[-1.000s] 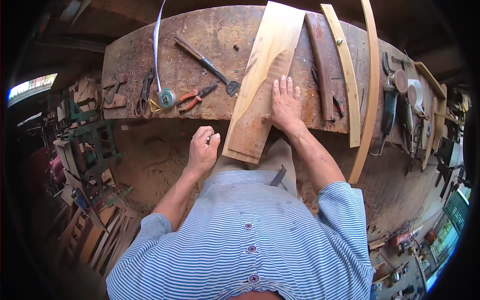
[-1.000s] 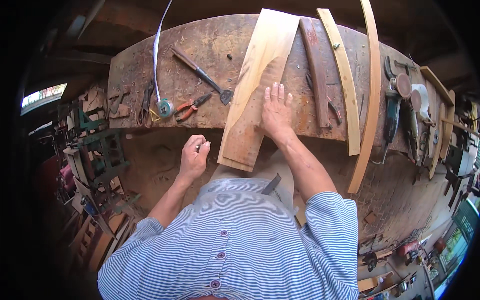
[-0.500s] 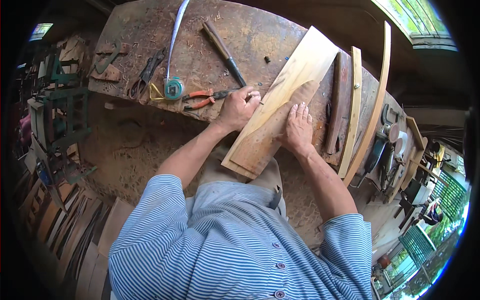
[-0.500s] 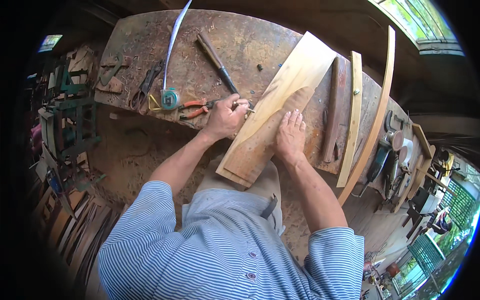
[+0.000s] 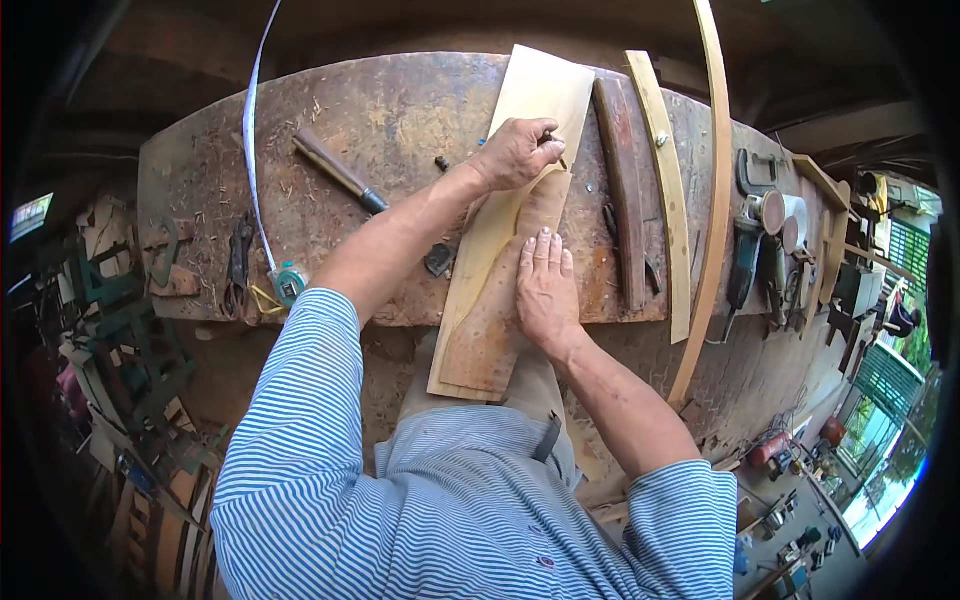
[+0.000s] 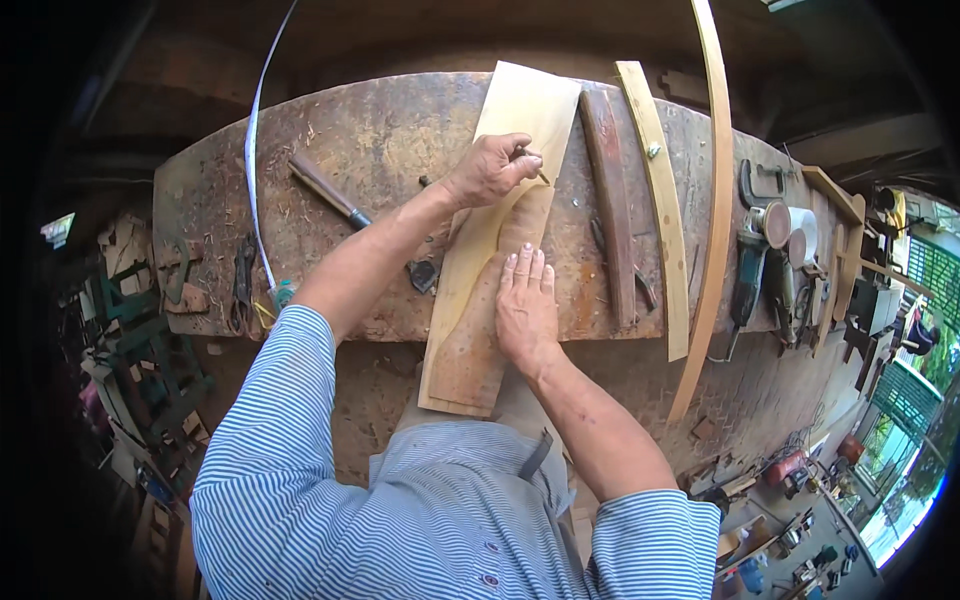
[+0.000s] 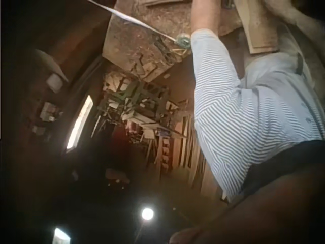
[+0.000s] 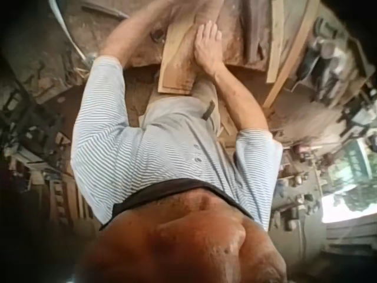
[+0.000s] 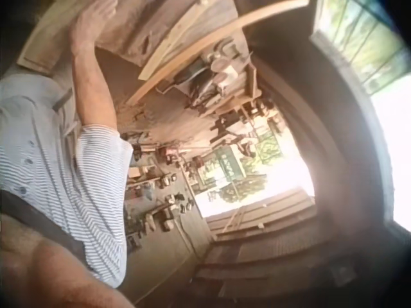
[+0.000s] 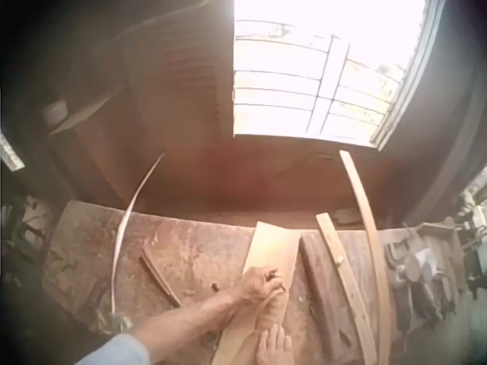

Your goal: Measuring, marking, and cutting wood planks using a miter saw and hand tools.

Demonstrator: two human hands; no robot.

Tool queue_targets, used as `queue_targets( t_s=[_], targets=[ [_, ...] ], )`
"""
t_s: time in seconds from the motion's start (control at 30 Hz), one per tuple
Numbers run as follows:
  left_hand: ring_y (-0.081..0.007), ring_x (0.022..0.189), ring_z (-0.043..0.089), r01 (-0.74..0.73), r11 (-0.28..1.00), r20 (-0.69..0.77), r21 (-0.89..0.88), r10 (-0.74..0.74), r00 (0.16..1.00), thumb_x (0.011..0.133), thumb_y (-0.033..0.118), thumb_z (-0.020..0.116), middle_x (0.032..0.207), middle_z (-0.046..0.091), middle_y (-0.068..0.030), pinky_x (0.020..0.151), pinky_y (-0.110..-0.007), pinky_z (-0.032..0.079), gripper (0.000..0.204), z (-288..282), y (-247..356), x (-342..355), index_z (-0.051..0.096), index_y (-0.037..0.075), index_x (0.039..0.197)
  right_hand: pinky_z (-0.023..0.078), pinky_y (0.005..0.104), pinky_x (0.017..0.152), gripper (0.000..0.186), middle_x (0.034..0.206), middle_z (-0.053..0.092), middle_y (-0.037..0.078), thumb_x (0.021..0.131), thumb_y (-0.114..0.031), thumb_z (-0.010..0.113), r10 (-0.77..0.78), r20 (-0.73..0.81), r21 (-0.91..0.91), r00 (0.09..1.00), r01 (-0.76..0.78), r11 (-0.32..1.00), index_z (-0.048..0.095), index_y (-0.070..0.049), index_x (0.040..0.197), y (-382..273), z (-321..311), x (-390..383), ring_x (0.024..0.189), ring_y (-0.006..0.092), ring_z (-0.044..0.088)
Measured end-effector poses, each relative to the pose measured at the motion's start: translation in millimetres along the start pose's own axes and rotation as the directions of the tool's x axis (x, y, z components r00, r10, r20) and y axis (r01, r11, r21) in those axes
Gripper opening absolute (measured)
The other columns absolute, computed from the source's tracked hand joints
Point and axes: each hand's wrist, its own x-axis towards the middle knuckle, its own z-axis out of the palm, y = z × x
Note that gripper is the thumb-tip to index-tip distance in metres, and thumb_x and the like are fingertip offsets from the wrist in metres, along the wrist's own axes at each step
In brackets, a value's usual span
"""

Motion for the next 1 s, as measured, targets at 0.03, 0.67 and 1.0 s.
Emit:
queue_targets(
  t_s=[0.03,0.67,1.0],
  targets=[
    [-0.0124,0.085,0.071,-0.001,1.000,0.023,-0.001,0.001,1.000,0.101,0.019,0.066,0.087,0.076,-0.0110,0.077,-0.030,0.056,0.025,2,1,6,0.066,-0.004,0.093,0.025,0.0533,0.128,0.088,0.166,0.029,0.035,0.090,-0.028,0.071,-0.003,-0.001,-0.016,1.000,0.003,1.000,0.032,0.012,0.158,0,0,1,0.156,0.0467,0.029],
    [-0.0344,0.076,0.072,-0.158,0.962,0.342,0.221,0.075,0.937,0.102,0.016,0.061,0.085,0.072,-0.0235,0.073,-0.041,0.056,0.022,-13,33,35,0.067,-0.004,0.094,0.023,0.0546,0.128,0.069,0.166,0.027,0.035,0.096,-0.013,0.051,-0.001,0.026,0.063,1.000,0.000,0.998,0.033,0.012,0.158,-2,-5,1,0.156,0.0483,0.028],
    [-0.0342,0.080,0.074,-0.073,0.991,0.229,0.114,0.046,0.972,0.100,0.017,0.060,0.083,0.073,-0.0226,0.076,-0.042,0.058,0.024,-23,22,20,0.068,-0.004,0.092,0.023,0.0539,0.129,0.069,0.166,0.028,0.035,0.095,-0.011,0.052,-0.010,0.025,0.035,1.000,0.009,0.999,0.034,0.012,0.157,1,-3,3,0.156,0.0474,0.029]
  ],
)
